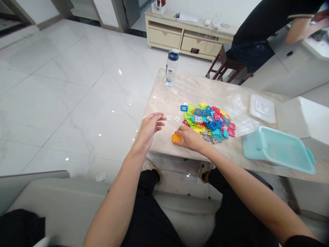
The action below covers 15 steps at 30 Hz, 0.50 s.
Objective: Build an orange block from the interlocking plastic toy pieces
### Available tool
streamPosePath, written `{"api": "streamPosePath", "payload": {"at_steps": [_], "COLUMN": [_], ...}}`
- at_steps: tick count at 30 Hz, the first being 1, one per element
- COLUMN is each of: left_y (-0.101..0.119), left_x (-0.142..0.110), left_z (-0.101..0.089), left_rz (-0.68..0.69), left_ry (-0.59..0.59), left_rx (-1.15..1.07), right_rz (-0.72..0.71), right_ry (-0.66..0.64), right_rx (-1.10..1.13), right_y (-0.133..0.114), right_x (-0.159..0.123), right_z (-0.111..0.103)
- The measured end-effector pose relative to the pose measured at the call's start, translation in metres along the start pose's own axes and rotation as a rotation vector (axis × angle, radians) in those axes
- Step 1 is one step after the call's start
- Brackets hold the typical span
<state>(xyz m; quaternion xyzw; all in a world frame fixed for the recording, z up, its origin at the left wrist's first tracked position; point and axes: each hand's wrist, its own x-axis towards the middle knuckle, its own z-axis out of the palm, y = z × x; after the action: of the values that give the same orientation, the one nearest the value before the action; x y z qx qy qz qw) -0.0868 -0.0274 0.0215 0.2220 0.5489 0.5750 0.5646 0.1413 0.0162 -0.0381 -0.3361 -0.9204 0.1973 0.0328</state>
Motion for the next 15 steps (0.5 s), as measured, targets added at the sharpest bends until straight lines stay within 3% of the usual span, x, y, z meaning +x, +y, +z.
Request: {"api": "streamPosePath", "payload": {"at_steps": [10,15], "left_y": [0.0011,-0.0009], "left_x": [-0.0013,0.002], "left_z": [-0.0001,0.0052], "left_rz": [-0.005,-0.222], "left_ry": [0.029,-0.054], "left_rx": [-0.103,-0.406], "right_rz": [0.049,0.094], "right_ry": [-0.066,-0.112], "right_rx": [-0.061,-0.085], "right_y": [0.0017,-0.0014], "right_x": [0.0014,0.0001], "right_z": [0.0066,0.0048]}}
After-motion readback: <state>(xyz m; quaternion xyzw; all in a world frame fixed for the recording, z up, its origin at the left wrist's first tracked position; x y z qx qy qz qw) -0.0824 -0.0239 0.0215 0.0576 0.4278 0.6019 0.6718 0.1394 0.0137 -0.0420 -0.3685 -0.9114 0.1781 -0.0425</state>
